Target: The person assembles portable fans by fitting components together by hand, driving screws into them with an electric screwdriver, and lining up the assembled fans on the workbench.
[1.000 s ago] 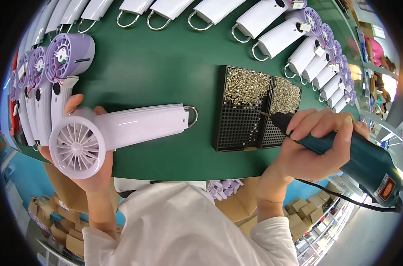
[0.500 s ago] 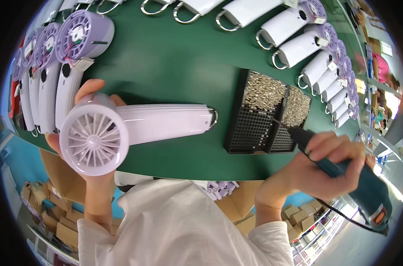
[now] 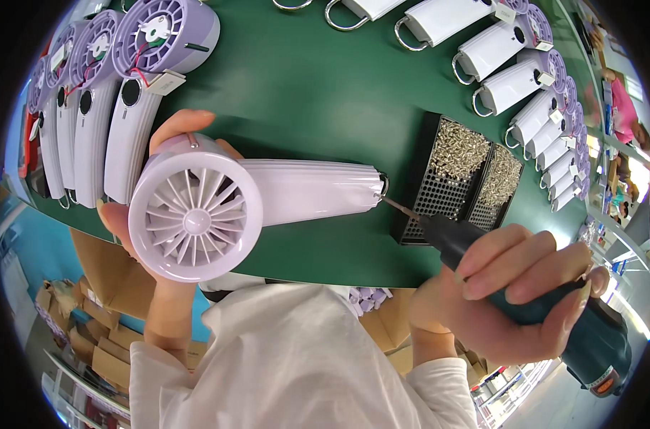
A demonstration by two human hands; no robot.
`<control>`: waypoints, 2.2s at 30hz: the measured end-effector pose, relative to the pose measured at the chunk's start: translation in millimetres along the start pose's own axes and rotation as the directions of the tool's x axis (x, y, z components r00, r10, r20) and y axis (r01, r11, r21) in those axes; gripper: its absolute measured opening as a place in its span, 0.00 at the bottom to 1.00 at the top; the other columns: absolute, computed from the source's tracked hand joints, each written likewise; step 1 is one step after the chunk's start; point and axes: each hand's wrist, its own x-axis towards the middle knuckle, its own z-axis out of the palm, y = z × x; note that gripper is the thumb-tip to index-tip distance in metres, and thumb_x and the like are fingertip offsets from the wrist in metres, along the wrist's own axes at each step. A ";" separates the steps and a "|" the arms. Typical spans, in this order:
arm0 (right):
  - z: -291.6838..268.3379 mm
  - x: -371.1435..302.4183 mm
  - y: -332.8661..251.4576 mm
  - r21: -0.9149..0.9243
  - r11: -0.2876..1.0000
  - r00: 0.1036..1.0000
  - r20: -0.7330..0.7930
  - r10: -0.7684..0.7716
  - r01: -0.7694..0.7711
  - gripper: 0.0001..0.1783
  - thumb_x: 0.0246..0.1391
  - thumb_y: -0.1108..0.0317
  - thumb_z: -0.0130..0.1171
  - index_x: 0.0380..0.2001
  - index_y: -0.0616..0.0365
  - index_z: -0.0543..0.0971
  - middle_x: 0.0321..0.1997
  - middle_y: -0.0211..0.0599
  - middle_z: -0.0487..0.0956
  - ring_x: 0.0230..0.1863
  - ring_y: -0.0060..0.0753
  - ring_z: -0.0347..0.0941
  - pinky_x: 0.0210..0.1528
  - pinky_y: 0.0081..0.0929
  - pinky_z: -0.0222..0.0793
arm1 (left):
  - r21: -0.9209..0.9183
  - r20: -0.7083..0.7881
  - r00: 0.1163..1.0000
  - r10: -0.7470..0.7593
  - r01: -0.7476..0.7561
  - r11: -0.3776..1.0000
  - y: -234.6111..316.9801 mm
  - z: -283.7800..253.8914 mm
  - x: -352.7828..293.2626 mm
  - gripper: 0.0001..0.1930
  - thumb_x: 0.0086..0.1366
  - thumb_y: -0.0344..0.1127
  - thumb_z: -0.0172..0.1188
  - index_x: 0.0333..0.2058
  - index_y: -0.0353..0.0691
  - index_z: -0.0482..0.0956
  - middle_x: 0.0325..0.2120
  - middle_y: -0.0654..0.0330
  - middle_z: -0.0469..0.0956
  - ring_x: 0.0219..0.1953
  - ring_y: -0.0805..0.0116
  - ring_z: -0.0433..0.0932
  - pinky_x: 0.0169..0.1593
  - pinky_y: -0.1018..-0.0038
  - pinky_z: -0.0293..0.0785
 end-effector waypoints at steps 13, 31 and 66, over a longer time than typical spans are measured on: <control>-2.9 -11.8 16.2 -0.031 0.995 0.996 0.009 -0.094 0.095 0.08 0.55 0.66 0.42 0.36 0.59 0.64 0.17 0.33 0.61 0.06 0.25 0.53 0.07 0.24 0.58 | 0.052 0.041 0.998 0.037 -0.039 0.998 -5.8 -6.0 -1.0 0.53 0.50 0.80 0.37 0.50 0.26 0.60 0.32 0.46 0.72 0.29 0.66 0.74 0.32 0.76 0.72; -48.2 10.1 -15.5 -0.341 0.935 0.900 -0.368 -0.233 0.102 0.06 0.55 0.66 0.43 0.30 0.57 0.64 0.17 0.30 0.57 0.09 0.23 0.50 0.10 0.21 0.50 | 0.017 0.253 0.954 0.159 -0.169 0.985 30.6 -46.2 -19.1 0.46 0.51 0.67 0.54 0.61 0.44 0.54 0.58 0.55 0.62 0.48 0.54 0.71 0.37 0.63 0.74; -66.0 9.4 5.3 -0.262 0.964 0.988 -0.127 -0.084 0.048 0.09 0.55 0.66 0.41 0.39 0.52 0.66 0.17 0.32 0.60 0.09 0.27 0.53 0.11 0.26 0.55 | 0.872 0.414 0.910 0.019 -0.391 -0.295 15.6 27.0 -2.7 0.27 0.39 0.33 0.70 0.42 0.36 0.75 0.36 0.55 0.69 0.38 0.56 0.69 0.40 0.65 0.67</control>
